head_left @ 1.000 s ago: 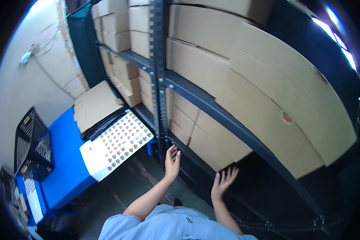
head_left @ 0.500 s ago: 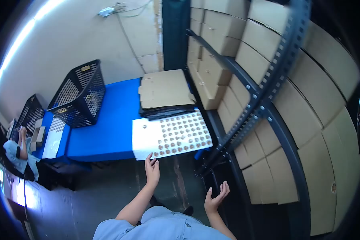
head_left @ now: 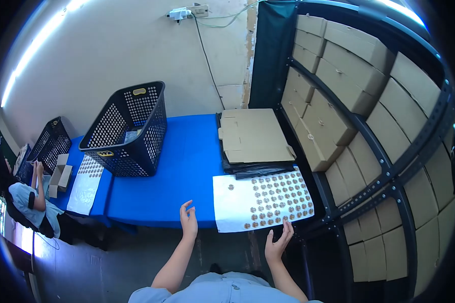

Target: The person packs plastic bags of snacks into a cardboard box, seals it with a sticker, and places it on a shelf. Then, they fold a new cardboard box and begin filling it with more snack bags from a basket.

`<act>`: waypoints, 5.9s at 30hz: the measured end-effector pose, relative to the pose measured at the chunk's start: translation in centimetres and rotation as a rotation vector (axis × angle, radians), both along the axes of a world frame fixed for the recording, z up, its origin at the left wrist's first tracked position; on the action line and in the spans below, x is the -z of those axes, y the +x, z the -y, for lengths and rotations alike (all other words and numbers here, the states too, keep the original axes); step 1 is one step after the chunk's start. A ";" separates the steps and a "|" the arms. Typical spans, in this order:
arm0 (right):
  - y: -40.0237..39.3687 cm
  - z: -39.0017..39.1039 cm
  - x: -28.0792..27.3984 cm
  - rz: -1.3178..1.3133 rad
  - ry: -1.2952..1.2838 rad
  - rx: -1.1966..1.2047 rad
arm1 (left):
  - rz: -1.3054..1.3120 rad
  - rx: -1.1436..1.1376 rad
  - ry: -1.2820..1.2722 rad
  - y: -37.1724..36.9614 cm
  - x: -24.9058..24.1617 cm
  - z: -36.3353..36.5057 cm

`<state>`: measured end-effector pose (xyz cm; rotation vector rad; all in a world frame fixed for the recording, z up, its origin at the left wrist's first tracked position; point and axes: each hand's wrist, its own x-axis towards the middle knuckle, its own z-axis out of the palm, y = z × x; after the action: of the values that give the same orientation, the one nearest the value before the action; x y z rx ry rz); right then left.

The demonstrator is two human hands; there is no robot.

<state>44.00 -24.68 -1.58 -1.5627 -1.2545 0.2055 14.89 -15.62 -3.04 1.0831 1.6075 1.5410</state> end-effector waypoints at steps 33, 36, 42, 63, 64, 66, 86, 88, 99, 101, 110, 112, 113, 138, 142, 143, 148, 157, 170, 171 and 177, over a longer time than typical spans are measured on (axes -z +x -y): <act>-3.1 -43.6 3.5 0.661 -0.228 -0.806 | -0.421 0.397 -0.077 9.0 4.9 -24.2; -2.1 -44.9 1.6 0.560 -0.183 -0.859 | -0.499 0.379 0.012 9.7 4.9 -25.3; -1.7 -45.6 -2.6 0.465 -0.264 -0.725 | -0.609 0.519 -0.280 10.0 7.1 -26.2; -8.7 -35.5 -8.4 0.260 -0.012 -0.839 | 1.130 0.257 -0.326 1.1 5.2 -27.2; -9.4 -33.6 -8.2 0.274 -0.021 -0.894 | 1.243 0.277 -0.328 -0.2 2.7 -26.5; -10.5 -29.8 -7.7 0.326 -0.088 -1.029 | 1.057 0.249 -0.078 -3.0 4.6 -26.2; -22.9 -14.7 -2.4 0.479 -0.380 -0.900 | 0.380 0.819 -0.243 -16.3 -8.3 -15.4; -22.9 -14.2 -1.9 0.547 -0.367 -0.907 | 0.262 0.873 -0.142 -15.4 -11.9 -13.7; -14.6 -17.3 -6.3 -1.052 0.068 -0.426 | -0.573 0.997 0.457 -16.4 -18.2 -10.0; -13.1 -18.4 -4.4 -1.150 0.145 -0.429 | -0.832 0.928 0.413 -15.8 -14.7 -9.7; -11.3 -19.1 1.9 -1.383 -0.201 -0.416 | -1.474 0.800 0.156 -15.2 3.6 -11.0; -11.5 -19.7 5.0 -0.830 -0.307 -0.245 | -1.459 0.813 0.138 -15.1 5.2 -11.2; -11.6 -20.1 5.3 -0.859 -0.267 -0.253 | -1.445 0.822 0.119 -15.1 5.5 -11.4; -14.7 -26.5 4.5 0.519 -0.465 -0.073 | -0.895 0.827 -0.040 -20.1 4.0 -14.1; -14.9 -26.5 3.1 0.542 -0.493 -0.096 | -0.783 0.945 -0.002 -21.0 1.1 -12.7; -14.7 -26.5 2.5 0.553 -0.528 -0.103 | -0.733 1.009 -0.008 -21.3 0.9 -12.7; -13.7 -26.8 -0.5 0.697 -0.542 -0.153 | -0.656 1.192 -0.318 -21.6 3.1 -12.5; -17.2 -25.9 2.8 0.790 -0.499 -0.132 | -0.782 1.090 -0.233 -20.7 8.7 -12.5; -17.0 -27.7 4.7 0.301 -0.631 -0.117 | -1.100 1.245 -0.592 -17.7 3.4 -15.2; -16.4 -28.1 5.1 0.163 -0.705 -0.107 | -1.093 1.237 -0.592 -17.2 3.4 -15.1; -8.4 -29.9 6.8 -0.340 -0.546 -0.188 | -1.206 1.303 -0.650 -15.8 2.3 -14.6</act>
<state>35.63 5.20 -8.39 -1.7623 -1.1221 0.9609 -0.88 -1.06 -5.32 2.0996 1.2136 -0.5870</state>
